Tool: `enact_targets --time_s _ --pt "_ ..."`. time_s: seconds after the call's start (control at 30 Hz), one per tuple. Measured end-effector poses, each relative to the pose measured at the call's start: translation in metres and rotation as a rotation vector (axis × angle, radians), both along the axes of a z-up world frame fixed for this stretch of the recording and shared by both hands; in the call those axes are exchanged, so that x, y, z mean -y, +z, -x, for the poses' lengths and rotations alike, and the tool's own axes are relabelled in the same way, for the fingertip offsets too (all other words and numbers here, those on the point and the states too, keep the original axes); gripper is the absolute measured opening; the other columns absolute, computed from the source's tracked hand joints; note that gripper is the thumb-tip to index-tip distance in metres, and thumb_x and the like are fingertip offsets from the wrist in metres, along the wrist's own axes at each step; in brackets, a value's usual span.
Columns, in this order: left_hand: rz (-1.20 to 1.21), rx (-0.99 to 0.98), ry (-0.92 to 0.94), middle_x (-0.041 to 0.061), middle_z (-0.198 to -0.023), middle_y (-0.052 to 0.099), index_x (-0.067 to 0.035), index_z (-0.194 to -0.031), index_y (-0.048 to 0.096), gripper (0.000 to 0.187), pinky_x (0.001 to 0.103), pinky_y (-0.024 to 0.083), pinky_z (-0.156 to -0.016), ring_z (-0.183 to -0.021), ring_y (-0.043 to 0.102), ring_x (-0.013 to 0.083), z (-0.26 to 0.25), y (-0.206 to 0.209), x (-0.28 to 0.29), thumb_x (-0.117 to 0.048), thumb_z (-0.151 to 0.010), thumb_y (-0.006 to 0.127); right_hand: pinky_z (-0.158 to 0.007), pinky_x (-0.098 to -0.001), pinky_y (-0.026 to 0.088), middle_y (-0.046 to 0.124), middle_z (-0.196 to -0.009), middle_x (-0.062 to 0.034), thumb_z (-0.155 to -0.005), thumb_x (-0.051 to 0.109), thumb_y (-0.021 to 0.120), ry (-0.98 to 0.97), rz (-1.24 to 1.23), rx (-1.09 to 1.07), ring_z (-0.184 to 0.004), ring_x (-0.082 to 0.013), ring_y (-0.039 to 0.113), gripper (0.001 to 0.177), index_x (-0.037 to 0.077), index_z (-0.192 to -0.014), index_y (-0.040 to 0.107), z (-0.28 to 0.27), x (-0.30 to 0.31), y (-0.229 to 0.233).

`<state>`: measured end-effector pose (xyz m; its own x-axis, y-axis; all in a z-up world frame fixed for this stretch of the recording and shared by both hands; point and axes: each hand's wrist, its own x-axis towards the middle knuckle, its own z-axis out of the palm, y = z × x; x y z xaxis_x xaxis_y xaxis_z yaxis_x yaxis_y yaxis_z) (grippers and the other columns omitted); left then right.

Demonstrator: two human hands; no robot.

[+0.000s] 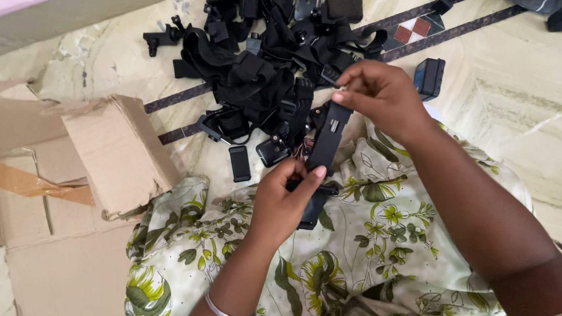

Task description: The person sits on the floor and assembles black straps by threading them through plastic buckles and attaching small electronic components. They handle each strap one at a time, adjusting the fit and securing the parts before placing the finished unit aside.

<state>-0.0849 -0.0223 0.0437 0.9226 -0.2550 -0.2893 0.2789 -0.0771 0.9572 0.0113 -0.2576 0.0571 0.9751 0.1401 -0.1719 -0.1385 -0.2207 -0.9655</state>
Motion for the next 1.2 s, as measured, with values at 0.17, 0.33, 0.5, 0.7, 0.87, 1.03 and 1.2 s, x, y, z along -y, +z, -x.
enact_targets --time_s 0.17,0.33,0.5,0.7,0.87,1.03,1.2 --pt "0.006 -0.038 0.017 -0.003 -0.068 0.055 -0.005 -0.081 0.062 0.035 0.026 0.039 -0.056 -0.062 0.046 0.0061 0.001 -0.003 0.000 -0.036 -0.095 0.072 -0.084 -0.0258 0.049 0.069 -0.099 -0.0028 -0.107 0.015 0.066 -0.034 0.092 0.113 -0.093 -0.0078 0.060 0.017 0.000 -0.114 0.071 0.001 0.003 0.002" --pt "0.063 -0.039 0.040 -0.003 -0.068 0.055 -0.005 -0.081 0.063 0.034 0.026 0.039 -0.057 -0.063 0.046 0.0053 0.001 -0.003 0.001 -0.033 -0.096 0.073 -0.079 -0.0226 0.049 0.071 -0.100 0.0031 -0.093 0.015 0.068 0.022 -0.004 0.023 -0.091 -0.0033 0.063 0.028 0.005 -0.119 0.067 0.001 0.006 0.004" --pt "0.008 0.056 0.051 -0.004 -0.069 0.057 -0.005 -0.083 0.063 0.030 0.024 0.042 -0.057 -0.063 0.049 0.0041 0.002 -0.004 0.003 -0.030 -0.095 0.073 -0.076 -0.0311 0.046 0.063 -0.092 -0.0081 -0.110 0.011 0.070 -0.141 0.176 0.045 -0.083 -0.0119 0.055 0.014 -0.002 -0.115 0.071 -0.005 0.007 -0.004" --pt "0.009 0.023 0.083 -0.004 -0.066 0.055 -0.005 -0.084 0.062 0.029 0.025 0.039 -0.054 -0.061 0.045 0.0044 0.001 -0.003 0.004 -0.029 -0.094 0.074 -0.081 -0.0221 0.052 0.074 -0.107 -0.0003 -0.088 0.001 0.067 -0.047 -0.173 -0.013 -0.093 -0.0074 0.067 0.040 0.006 -0.127 0.065 -0.007 0.007 0.009" --pt "0.003 0.000 0.040 -0.005 -0.063 0.053 -0.005 -0.082 0.062 0.027 0.025 0.036 -0.051 -0.058 0.043 0.0039 0.004 -0.009 0.005 -0.026 -0.094 0.075 -0.071 -0.0260 0.042 0.057 -0.085 -0.0049 -0.093 0.002 0.076 -0.047 -0.014 0.002 -0.077 -0.0104 0.050 0.026 0.000 -0.117 0.067 -0.006 0.001 0.006" --pt "0.002 0.061 0.043 -0.005 -0.061 0.050 -0.007 -0.083 0.060 0.024 0.025 0.034 -0.051 -0.056 0.041 0.0035 0.007 -0.019 0.008 -0.022 -0.094 0.076 -0.074 -0.0255 0.050 0.068 -0.087 -0.0017 -0.100 0.014 0.071 -0.064 -0.084 -0.036 -0.080 -0.0093 0.062 0.015 0.003 -0.110 0.070 -0.009 0.007 -0.005" --pt "-0.191 0.011 0.278 0.002 -0.060 0.052 -0.008 -0.085 0.063 0.024 0.031 0.035 -0.052 -0.056 0.044 0.0116 -0.015 -0.032 -0.001 -0.026 -0.090 0.079 -0.072 -0.0269 0.052 0.071 -0.088 -0.0016 -0.101 0.021 0.067 -0.090 -0.030 -0.100 -0.080 -0.0096 0.066 0.015 0.007 -0.104 0.069 -0.016 0.017 -0.036"
